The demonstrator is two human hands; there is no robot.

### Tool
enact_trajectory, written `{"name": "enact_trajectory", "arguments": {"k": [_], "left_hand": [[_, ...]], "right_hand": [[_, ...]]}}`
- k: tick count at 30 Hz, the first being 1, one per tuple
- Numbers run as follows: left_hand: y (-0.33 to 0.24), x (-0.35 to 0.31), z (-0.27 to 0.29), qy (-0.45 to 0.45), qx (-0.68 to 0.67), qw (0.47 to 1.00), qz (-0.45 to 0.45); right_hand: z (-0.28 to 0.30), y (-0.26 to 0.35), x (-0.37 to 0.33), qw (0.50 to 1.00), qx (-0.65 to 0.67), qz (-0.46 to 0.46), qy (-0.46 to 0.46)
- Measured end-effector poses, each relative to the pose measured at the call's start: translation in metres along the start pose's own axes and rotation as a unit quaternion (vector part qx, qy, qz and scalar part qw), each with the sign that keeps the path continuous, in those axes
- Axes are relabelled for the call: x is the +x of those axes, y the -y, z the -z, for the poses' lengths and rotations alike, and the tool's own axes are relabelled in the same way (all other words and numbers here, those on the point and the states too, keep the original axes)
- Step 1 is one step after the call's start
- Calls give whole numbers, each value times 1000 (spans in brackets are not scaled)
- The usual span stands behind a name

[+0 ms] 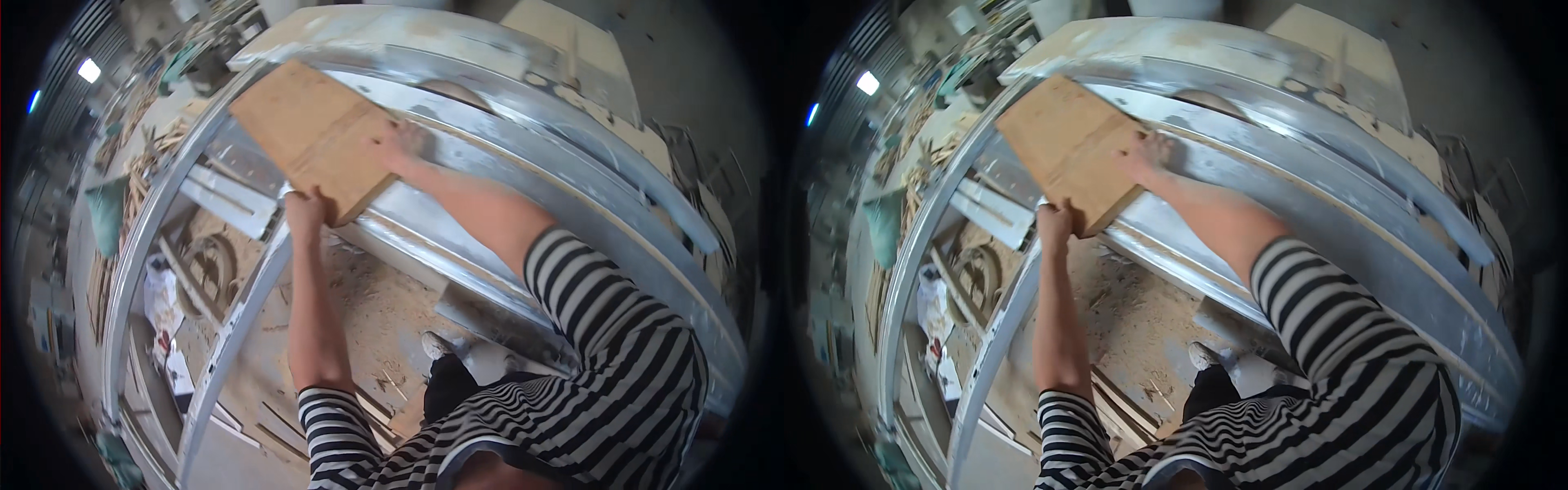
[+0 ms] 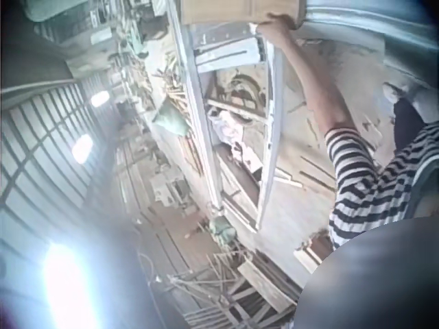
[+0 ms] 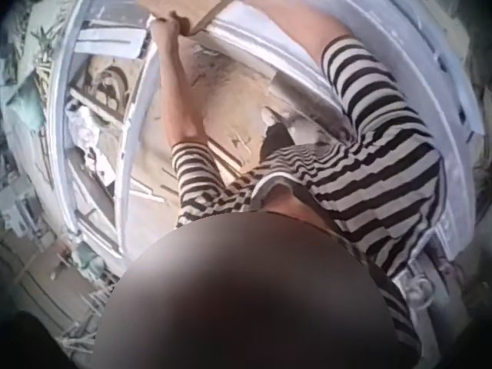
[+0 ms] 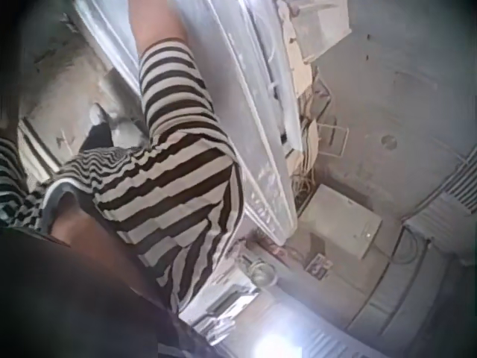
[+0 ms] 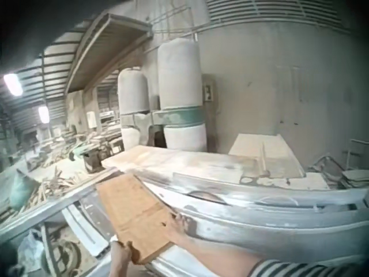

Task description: Feeding and guiding wooden planks through a woodworking machine for processing.

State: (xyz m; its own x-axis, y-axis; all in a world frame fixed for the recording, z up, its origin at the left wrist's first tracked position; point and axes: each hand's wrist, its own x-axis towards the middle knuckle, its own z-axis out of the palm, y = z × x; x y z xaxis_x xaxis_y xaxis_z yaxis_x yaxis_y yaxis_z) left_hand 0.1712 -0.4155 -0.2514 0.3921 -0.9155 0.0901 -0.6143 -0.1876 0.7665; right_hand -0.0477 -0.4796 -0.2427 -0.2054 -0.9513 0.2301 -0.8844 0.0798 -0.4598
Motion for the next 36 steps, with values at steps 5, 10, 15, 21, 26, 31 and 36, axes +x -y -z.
{"name": "enact_trajectory", "arguments": {"k": [5,10,15,21,26,31,36], "left_hand": [[-11,-86,0,65,-34,997,26],[-12,-256,-55,31,-238,960,-142],[-173,-450,-45,415,-218,877,99],[-222,-561,-76,552,-120,825,13],[-200,-506,-86,188,-212,955,89],[-142,-444,-128,118,-159,980,0],[-209,-459,-158,151,-202,965,75]], "right_hand": [[55,-49,-58,996,56,4,66],[150,-170,-148,994,38,33,93],[247,-364,-231,998,31,37,26],[383,-525,-338,998,1,-36,-56],[404,-548,-430,957,131,-153,-206],[397,-505,-464,957,211,-133,-151],[402,-536,-454,962,146,-118,-198]]}}
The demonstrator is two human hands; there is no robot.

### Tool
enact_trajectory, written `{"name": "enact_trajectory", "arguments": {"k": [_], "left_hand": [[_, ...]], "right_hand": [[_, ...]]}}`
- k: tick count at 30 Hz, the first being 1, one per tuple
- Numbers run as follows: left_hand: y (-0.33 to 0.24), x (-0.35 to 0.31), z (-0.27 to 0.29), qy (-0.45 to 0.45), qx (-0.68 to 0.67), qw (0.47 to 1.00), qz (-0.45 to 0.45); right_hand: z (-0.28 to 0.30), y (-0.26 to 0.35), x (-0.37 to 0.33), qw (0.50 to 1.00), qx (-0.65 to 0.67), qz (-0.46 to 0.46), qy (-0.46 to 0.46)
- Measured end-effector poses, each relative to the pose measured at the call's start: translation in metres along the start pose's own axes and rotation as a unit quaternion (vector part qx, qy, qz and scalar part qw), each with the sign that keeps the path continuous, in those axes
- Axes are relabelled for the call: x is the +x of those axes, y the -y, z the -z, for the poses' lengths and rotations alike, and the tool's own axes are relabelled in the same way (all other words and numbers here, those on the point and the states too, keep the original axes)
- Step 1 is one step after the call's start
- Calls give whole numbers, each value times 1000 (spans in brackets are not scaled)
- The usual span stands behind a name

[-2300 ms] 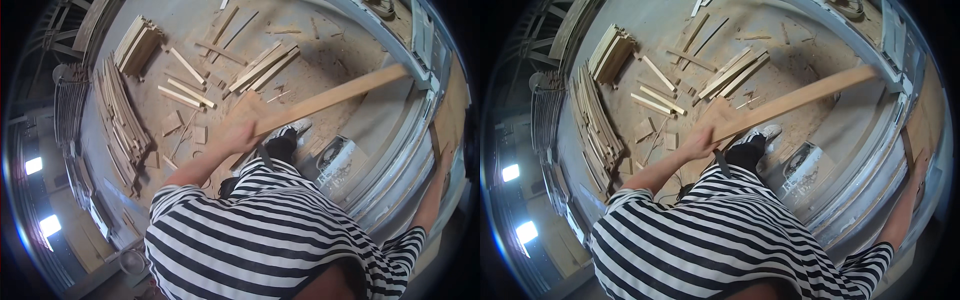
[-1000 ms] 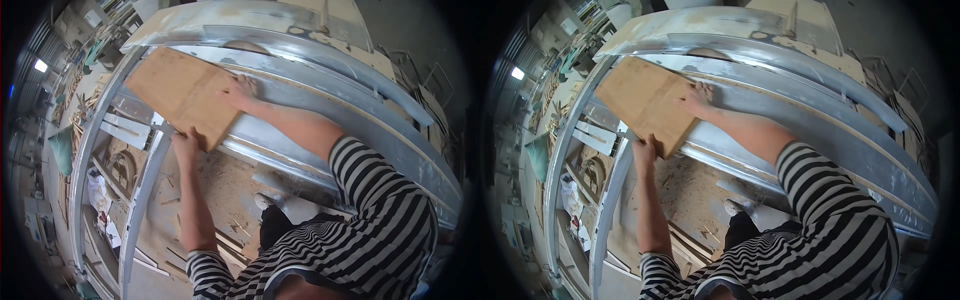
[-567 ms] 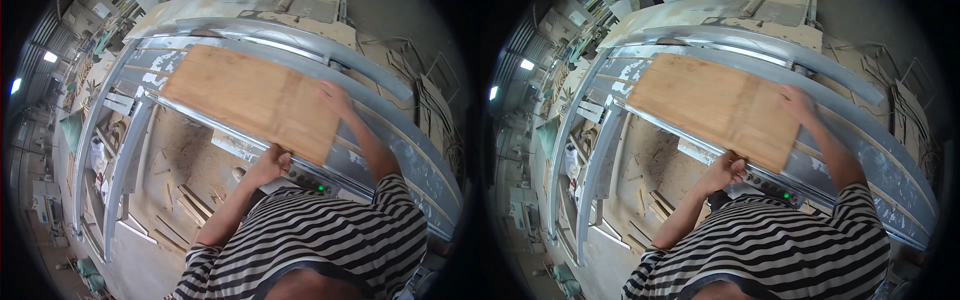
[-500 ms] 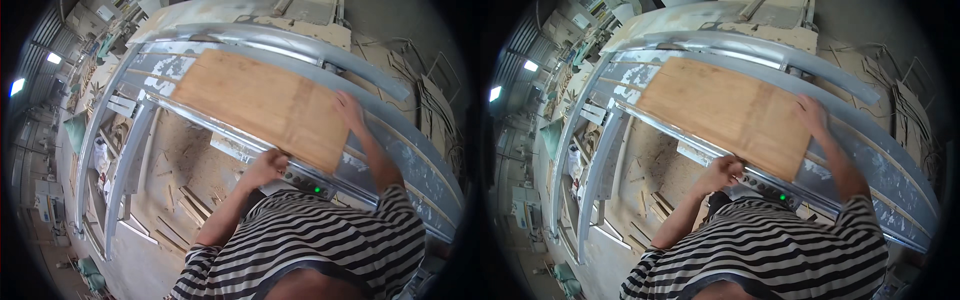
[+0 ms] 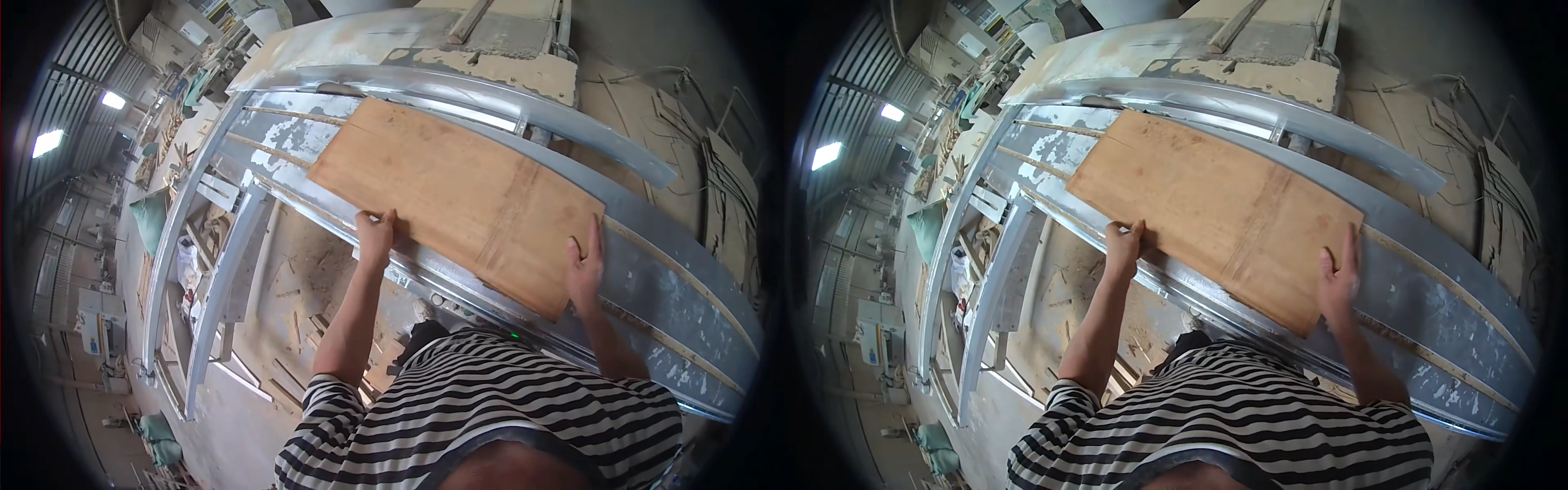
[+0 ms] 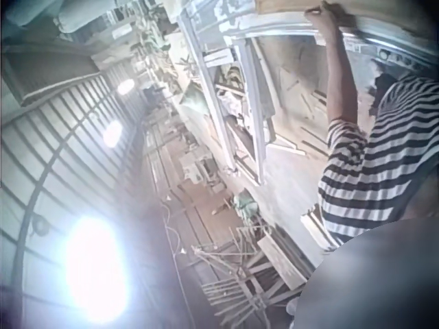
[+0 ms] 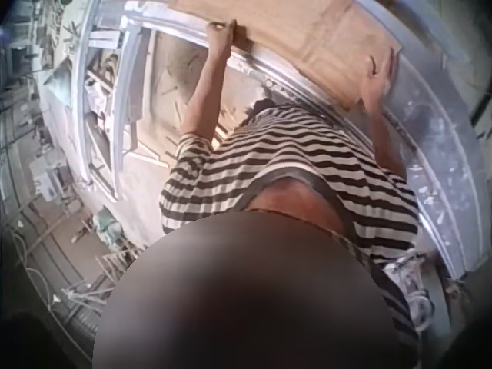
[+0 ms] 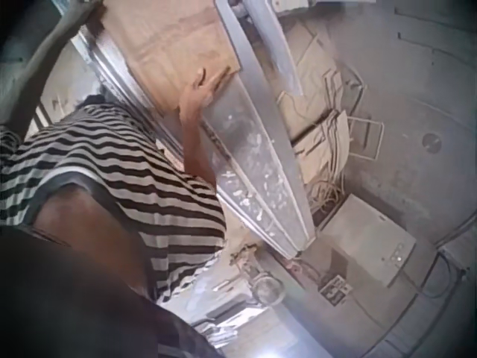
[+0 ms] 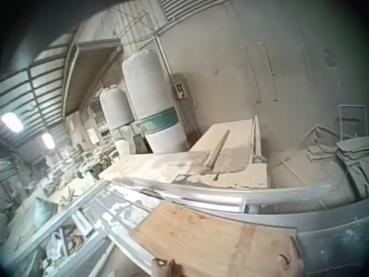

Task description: Feeding and guiding wooden planks through a woodworking machine for processing.

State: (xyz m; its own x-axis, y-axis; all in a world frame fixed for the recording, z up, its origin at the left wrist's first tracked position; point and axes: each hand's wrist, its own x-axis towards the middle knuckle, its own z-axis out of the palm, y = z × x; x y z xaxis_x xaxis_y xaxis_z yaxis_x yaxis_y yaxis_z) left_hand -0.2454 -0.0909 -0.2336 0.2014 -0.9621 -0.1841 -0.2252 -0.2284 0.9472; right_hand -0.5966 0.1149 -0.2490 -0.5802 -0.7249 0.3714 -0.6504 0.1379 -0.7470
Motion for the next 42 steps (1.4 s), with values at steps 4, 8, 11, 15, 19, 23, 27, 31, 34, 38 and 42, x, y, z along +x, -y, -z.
{"name": "enact_trajectory", "arguments": {"k": [4,8,11,15,19,23,27,31,34,38,42], "left_hand": [[-14,9,-23,15,-32,999,6],[-30,25,-49,28,-38,999,21],[-2,62,-53,-2,2,1000,-24],[8,81,-67,4,11,1000,-4],[-14,66,-86,-22,1,999,-48],[-48,46,-83,-28,19,999,18],[-27,61,-77,-58,63,996,-8],[-35,72,-72,-84,19,996,-29],[-34,86,-64,-96,30,994,-40],[-51,94,-55,-47,19,998,40],[-49,110,-42,-61,25,997,26]], "right_hand": [[-1,-2,42,999,-11,-22,40],[-12,-21,81,999,19,-39,29],[-31,-31,107,997,70,-33,25],[-43,-32,133,997,81,-20,2],[-41,-45,139,997,47,64,10],[-31,-30,148,966,61,239,73],[-36,-18,150,969,89,176,149],[-53,-11,154,966,96,186,149],[-63,-3,155,967,89,194,142],[-74,8,159,964,94,204,141],[-94,17,162,960,107,217,137]]}}
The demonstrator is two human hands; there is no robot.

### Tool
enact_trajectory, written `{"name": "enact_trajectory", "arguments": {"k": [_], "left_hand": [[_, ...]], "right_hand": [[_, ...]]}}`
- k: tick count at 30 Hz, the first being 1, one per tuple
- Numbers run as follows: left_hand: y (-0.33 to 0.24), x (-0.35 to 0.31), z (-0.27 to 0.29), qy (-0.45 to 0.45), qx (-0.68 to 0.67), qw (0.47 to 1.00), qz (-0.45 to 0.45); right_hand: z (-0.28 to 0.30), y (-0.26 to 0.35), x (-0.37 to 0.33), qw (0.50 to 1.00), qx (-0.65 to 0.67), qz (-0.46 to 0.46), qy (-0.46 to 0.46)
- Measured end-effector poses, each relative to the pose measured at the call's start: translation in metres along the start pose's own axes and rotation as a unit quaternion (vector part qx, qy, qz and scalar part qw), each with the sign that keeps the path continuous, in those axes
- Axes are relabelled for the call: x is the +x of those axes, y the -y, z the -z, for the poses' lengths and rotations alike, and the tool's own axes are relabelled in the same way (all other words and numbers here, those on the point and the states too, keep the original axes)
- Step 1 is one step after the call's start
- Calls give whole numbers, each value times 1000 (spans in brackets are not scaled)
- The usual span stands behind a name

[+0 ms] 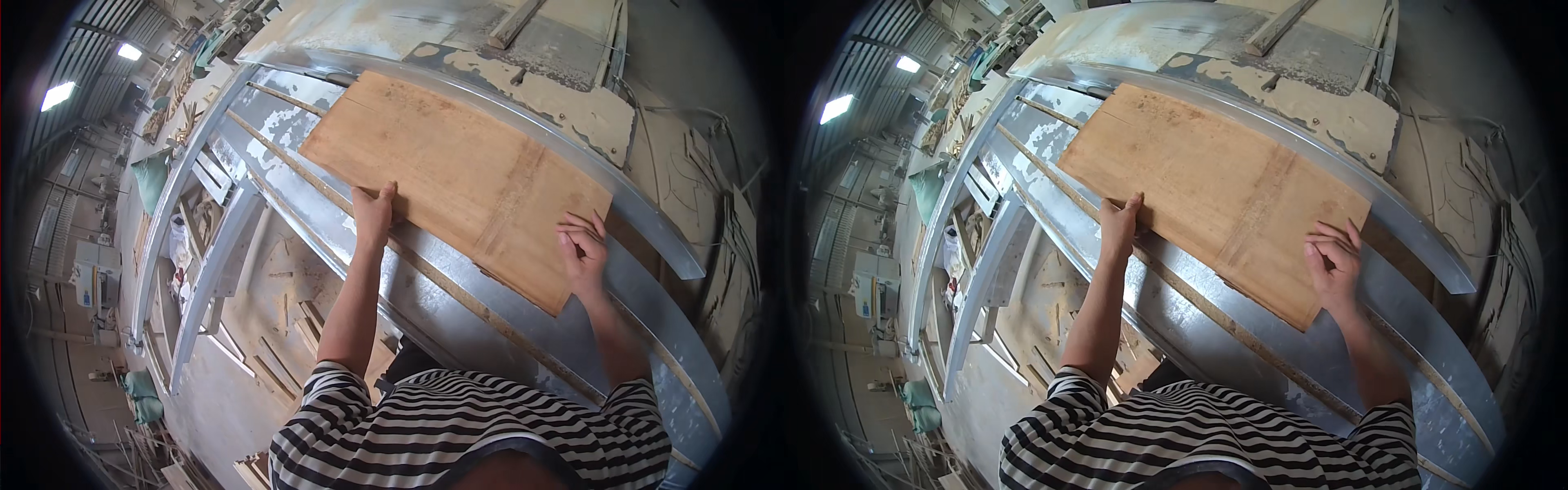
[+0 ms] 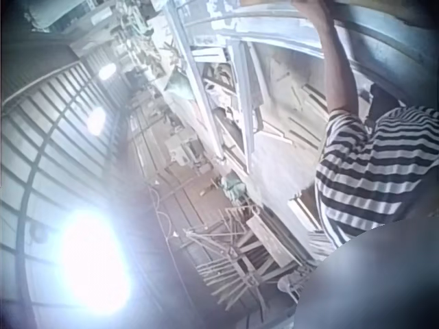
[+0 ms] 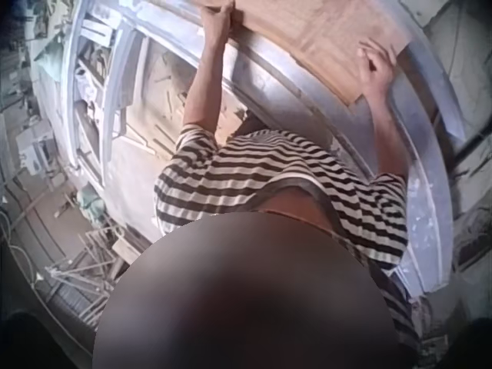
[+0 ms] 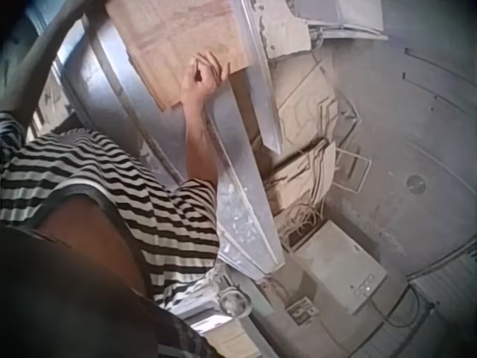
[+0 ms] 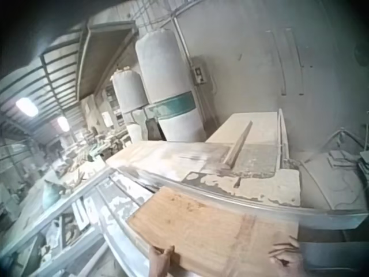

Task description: Feeding and guiding wooden planks through a woodworking machine for processing.

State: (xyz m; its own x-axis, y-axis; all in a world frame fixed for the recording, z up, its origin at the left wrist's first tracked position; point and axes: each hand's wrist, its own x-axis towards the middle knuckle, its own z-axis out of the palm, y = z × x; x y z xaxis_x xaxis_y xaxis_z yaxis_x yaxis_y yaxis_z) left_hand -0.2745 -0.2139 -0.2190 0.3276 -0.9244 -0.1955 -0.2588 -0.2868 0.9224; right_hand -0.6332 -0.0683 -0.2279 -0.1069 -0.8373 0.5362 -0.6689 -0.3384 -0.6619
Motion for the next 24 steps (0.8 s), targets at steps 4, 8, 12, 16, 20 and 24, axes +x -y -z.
{"name": "enact_trajectory", "arguments": {"k": [4,8,12,16,20,24], "left_hand": [[-2,14,6,-8,-9,1000,-9],[5,40,15,-33,-18,999,-28],[12,66,25,-40,-27,998,-31],[12,88,38,-28,-16,999,-28],[4,99,40,-34,-17,999,-10],[44,105,72,-232,184,939,-177]], "right_hand": [[-15,3,5,999,45,18,-16],[-35,13,18,997,74,14,-17],[-56,20,31,996,89,22,-25],[-77,22,44,997,69,11,-30],[-98,21,53,997,68,-22,-11],[-131,35,68,995,94,26,-38]]}}
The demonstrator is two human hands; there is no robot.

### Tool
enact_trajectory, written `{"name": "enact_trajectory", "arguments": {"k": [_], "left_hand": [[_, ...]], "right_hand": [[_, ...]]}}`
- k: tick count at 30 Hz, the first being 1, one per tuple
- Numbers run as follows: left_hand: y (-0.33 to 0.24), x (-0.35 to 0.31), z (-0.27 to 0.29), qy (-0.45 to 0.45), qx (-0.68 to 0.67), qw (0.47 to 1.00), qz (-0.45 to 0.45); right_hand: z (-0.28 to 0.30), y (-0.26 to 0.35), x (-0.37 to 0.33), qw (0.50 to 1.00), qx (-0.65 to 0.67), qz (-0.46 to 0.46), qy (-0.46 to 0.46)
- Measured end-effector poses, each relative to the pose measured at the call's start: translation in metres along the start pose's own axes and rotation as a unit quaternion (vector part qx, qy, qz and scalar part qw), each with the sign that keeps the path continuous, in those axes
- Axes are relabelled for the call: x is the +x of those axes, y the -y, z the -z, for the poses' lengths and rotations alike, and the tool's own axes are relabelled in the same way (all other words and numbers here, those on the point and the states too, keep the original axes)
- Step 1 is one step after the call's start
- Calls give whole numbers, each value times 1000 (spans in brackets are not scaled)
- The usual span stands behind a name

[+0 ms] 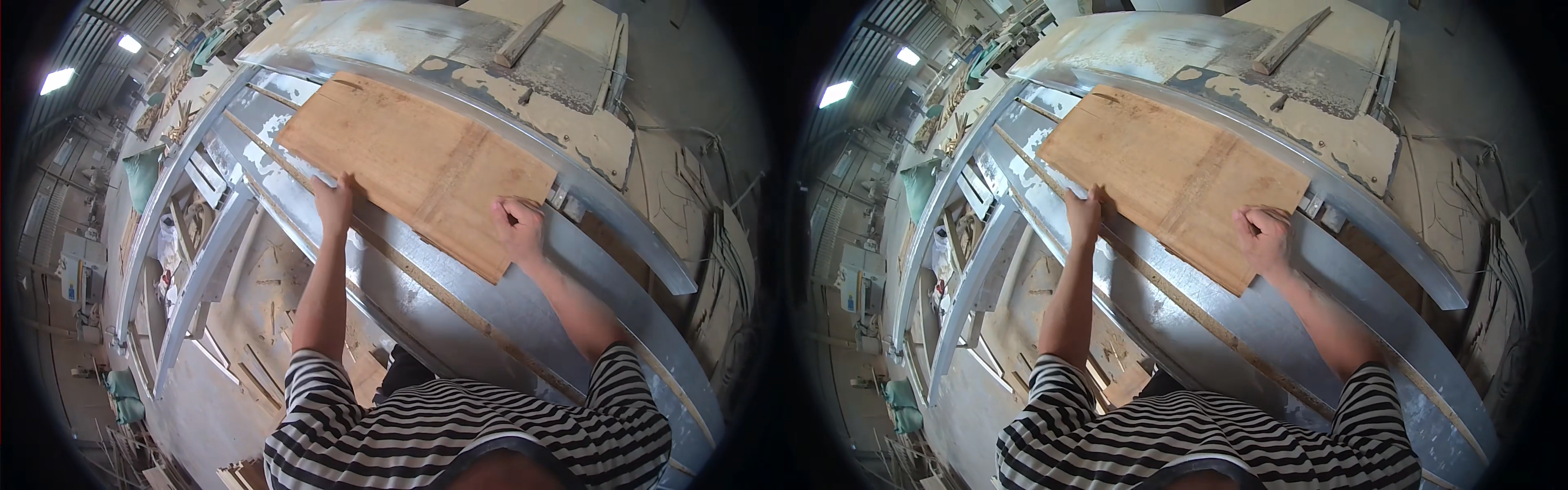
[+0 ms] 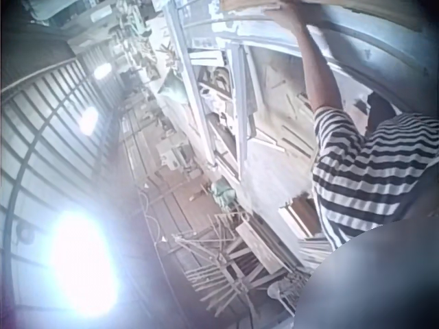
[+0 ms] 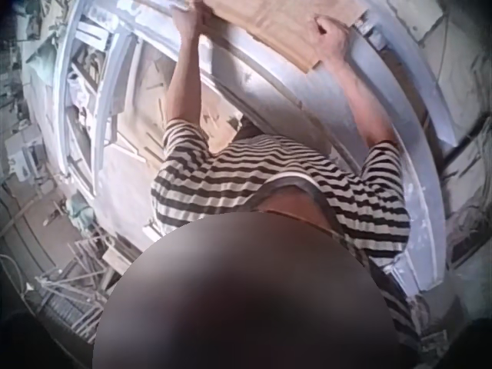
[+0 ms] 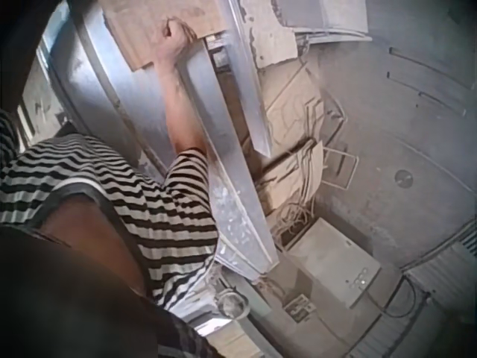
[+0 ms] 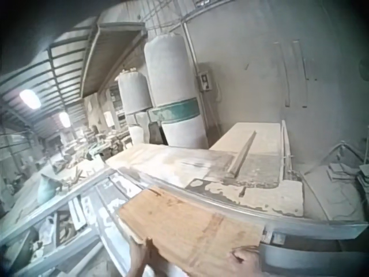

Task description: Feeding and guiding wooden planks through a woodworking machine for processing.

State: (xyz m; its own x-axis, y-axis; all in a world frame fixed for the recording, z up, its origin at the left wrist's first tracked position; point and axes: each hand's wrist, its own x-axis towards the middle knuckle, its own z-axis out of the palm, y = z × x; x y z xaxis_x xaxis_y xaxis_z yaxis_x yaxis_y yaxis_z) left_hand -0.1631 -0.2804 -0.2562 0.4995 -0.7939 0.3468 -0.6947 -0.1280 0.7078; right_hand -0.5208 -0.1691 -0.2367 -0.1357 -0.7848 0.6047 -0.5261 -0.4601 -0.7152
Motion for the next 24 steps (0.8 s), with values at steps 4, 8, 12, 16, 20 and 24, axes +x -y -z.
{"name": "enact_trajectory", "arguments": {"k": [4,8,12,16,20,24], "left_hand": [[-66,-77,15,93,109,969,-203],[-129,-165,32,215,109,923,-300],[-129,-198,30,238,119,905,-333],[-145,-203,31,307,146,883,-323],[-131,-215,-3,204,162,914,-311],[-127,-199,-3,209,164,911,-315]], "right_hand": [[-9,-8,11,1000,-1,10,-11],[-21,-8,21,1000,16,3,1],[-33,-3,26,999,-3,38,-12],[-39,-5,29,1000,-10,-3,10],[-55,-5,34,1000,-7,11,6],[-66,-5,43,1000,-7,7,4]]}}
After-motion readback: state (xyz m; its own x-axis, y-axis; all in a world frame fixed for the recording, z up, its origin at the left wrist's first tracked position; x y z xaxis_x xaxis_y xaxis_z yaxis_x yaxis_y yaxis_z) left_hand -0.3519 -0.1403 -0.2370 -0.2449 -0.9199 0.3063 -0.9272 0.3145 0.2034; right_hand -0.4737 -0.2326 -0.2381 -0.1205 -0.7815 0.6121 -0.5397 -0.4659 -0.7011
